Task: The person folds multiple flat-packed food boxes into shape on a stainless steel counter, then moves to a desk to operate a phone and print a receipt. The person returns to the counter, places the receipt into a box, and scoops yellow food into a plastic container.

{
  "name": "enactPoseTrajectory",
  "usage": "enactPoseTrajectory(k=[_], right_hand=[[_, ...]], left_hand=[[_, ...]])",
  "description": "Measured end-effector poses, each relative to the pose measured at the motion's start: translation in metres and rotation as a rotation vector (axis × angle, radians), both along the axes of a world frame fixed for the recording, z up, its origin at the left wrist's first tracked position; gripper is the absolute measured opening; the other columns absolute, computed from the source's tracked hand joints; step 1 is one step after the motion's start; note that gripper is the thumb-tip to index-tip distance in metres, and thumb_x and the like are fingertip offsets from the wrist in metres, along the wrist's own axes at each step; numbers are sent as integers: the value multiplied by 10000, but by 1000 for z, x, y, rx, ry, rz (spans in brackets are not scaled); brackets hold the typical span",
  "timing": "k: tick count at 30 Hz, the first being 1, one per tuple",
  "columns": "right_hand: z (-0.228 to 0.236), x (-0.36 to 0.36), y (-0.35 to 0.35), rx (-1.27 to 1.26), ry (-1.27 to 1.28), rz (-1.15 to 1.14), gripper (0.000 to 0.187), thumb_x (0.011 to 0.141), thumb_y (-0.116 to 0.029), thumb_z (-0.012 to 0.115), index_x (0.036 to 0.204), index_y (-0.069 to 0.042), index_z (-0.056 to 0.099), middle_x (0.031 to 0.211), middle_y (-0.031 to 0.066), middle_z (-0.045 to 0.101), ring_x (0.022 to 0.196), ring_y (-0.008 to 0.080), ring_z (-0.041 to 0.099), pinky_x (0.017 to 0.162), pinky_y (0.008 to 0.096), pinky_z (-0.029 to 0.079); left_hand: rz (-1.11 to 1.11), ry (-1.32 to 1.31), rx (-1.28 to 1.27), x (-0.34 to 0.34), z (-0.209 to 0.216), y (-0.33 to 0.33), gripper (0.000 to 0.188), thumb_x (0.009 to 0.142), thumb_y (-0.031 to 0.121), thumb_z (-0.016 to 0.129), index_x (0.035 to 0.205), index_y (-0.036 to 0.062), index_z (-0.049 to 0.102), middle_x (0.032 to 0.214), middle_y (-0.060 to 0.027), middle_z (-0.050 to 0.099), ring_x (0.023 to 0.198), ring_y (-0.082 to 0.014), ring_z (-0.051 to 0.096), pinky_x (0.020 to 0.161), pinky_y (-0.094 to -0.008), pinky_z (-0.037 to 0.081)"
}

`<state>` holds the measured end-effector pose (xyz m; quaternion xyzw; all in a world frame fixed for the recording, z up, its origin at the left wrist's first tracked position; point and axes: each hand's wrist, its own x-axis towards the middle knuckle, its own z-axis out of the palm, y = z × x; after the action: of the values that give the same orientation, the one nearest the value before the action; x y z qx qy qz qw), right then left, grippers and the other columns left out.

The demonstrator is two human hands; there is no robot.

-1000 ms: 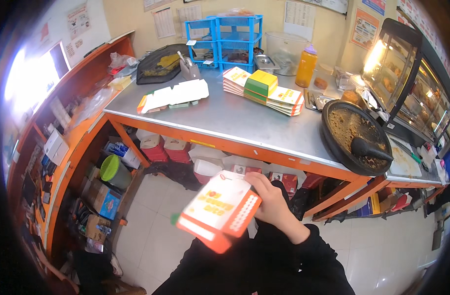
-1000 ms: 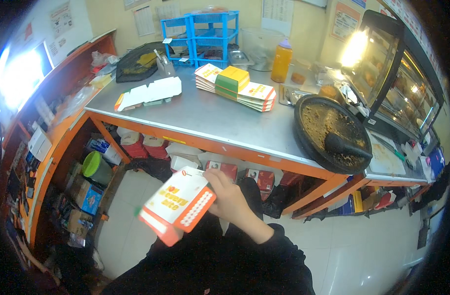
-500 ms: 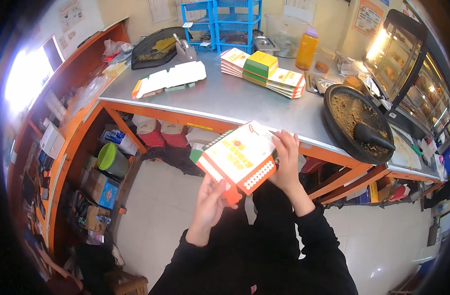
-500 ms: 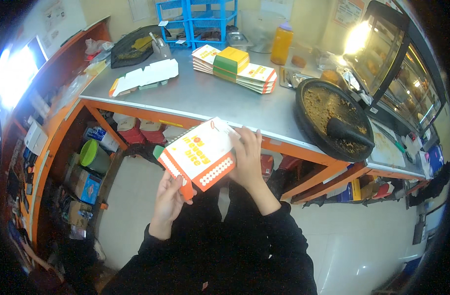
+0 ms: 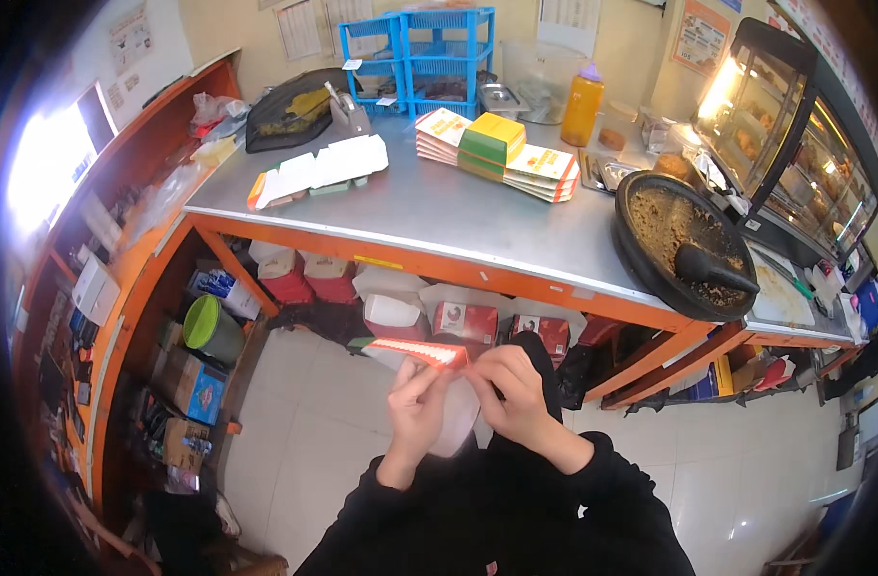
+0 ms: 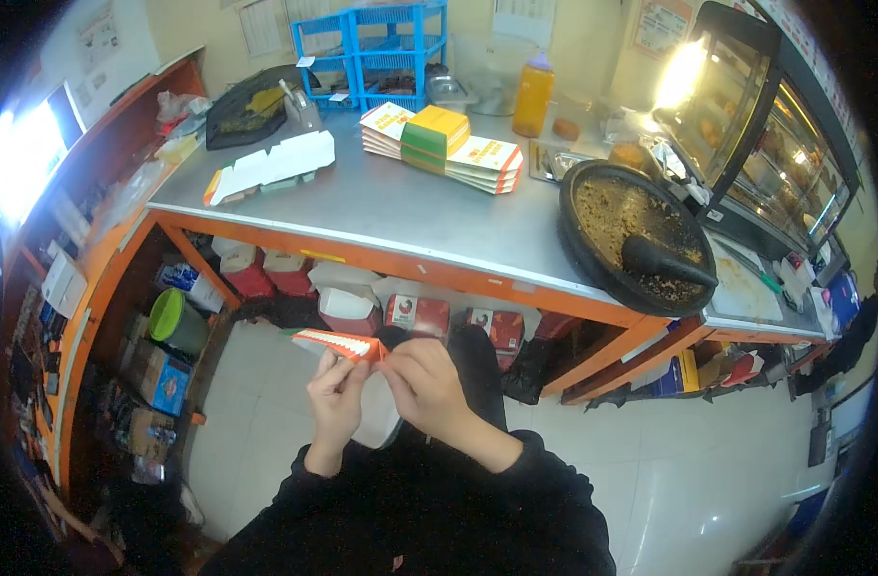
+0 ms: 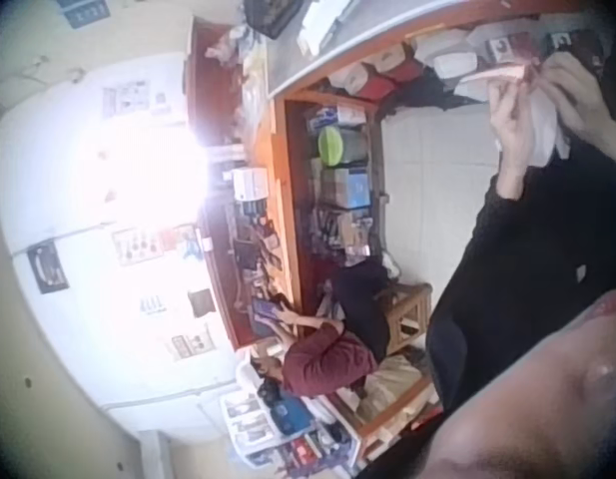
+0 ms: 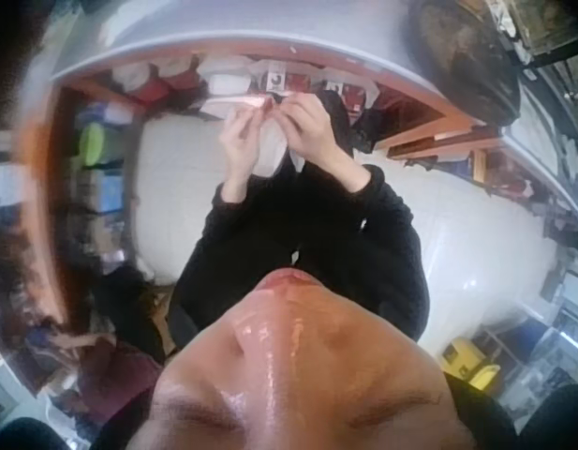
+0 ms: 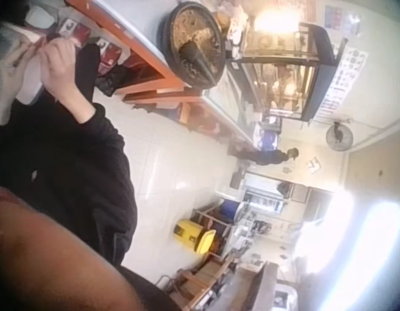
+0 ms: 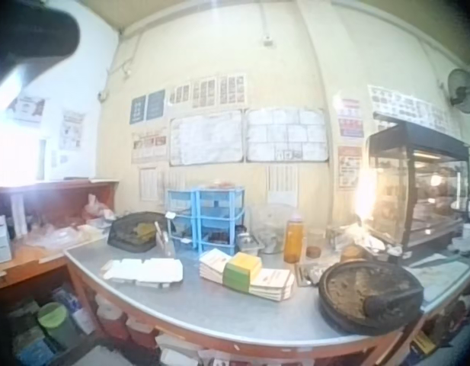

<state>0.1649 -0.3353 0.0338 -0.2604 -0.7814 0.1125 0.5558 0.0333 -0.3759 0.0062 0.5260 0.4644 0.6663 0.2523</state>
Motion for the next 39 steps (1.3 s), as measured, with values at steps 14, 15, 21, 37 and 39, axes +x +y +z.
enactPoseTrajectory(k=[14,15,21,37,39], right_hand=[[4,-6,-4,-91,-38,-73,79,700,15,670,711,-28,605,700,77,564,660,244,551,615,311,425],[2,-5,-4,-115,-35,-59,74,700,13,671,713,-27,610,700,79,567,659,244,553,617,309,428],[2,3,-4,-324,20,66,43,722,2,666,749,-12,637,721,90,597,679,225,572,625,295,443],[-1,3,-10,-186,-101,15,126,735,40,622,853,7,595,820,113,580,765,273,580,678,330,455],[-2,2,-9,-136,-134,-31,124,733,52,596,845,2,577,816,115,563,772,289,566,679,342,447]], left_hand=[[-208,-127,-71,-7,-8,4,117,826,-30,597,928,-55,649,901,-73,587,842,-132,556,723,-229,448],[-211,-55,-78,-11,-9,5,119,822,-31,599,925,-55,653,921,-77,604,856,-137,565,734,-233,453],[-275,-42,-286,-22,3,1,90,798,-39,625,868,-35,681,787,-51,659,750,-111,603,693,-230,470],[-262,-313,-201,-9,-7,0,108,856,3,579,953,-42,595,875,-79,653,792,-115,611,726,-249,488],[-273,-281,-232,-8,-9,0,122,857,12,584,966,-43,593,897,-81,652,799,-116,613,735,-252,488]])
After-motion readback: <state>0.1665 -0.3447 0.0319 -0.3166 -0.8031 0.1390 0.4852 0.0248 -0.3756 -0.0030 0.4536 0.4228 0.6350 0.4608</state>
